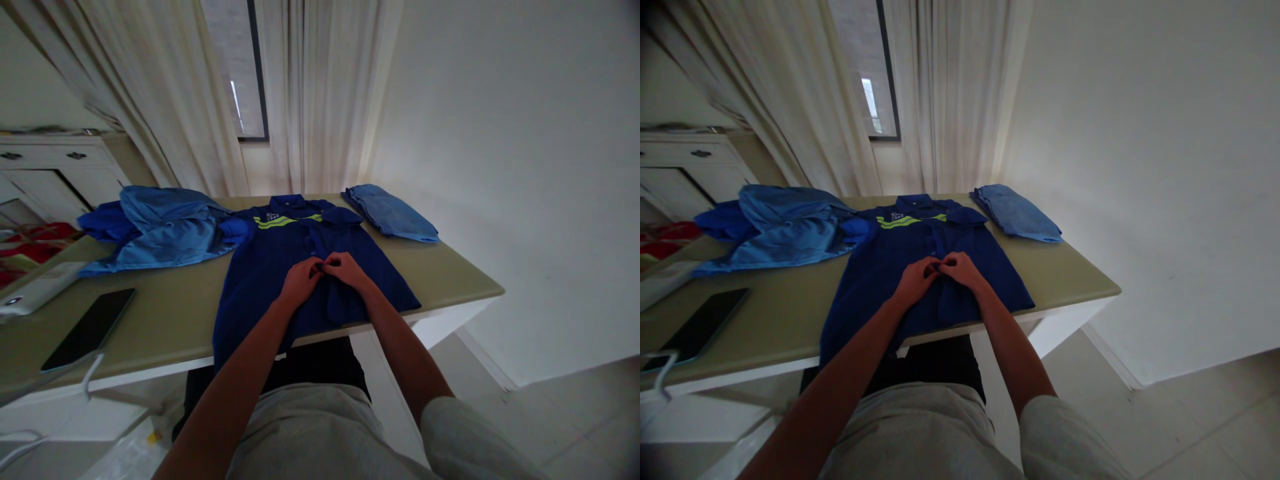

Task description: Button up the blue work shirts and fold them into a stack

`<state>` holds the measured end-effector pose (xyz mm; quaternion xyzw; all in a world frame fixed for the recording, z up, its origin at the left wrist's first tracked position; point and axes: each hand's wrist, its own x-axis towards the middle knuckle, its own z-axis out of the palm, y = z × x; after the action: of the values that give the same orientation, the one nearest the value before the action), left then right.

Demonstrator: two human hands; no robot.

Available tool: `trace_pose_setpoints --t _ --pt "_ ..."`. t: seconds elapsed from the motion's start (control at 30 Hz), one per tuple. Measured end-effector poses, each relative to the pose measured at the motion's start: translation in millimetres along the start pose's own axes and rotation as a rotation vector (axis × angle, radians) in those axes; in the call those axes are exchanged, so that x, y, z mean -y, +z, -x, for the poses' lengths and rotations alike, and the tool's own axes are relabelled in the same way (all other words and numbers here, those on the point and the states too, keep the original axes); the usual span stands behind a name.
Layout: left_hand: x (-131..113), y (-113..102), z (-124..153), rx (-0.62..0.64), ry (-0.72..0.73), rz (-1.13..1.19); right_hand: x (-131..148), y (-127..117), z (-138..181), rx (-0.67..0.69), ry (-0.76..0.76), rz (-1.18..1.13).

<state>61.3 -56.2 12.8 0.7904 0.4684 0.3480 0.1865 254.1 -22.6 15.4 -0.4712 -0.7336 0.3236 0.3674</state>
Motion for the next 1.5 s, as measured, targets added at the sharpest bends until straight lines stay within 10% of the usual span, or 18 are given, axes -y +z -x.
trace_pose_setpoints --t 0.27,0.57,1.5 --pt "-1 0 2 -0.061 -0.159 -0.013 7 -2 7 0.056 -0.128 0.169" --pt "-2 -1 2 -0.062 0.002 0.112 0 -2 6 -0.174 -0.066 0.305" --pt "-1 -2 3 0.022 0.096 -0.122 -11 -1 7 -0.029 -0.201 0.143"
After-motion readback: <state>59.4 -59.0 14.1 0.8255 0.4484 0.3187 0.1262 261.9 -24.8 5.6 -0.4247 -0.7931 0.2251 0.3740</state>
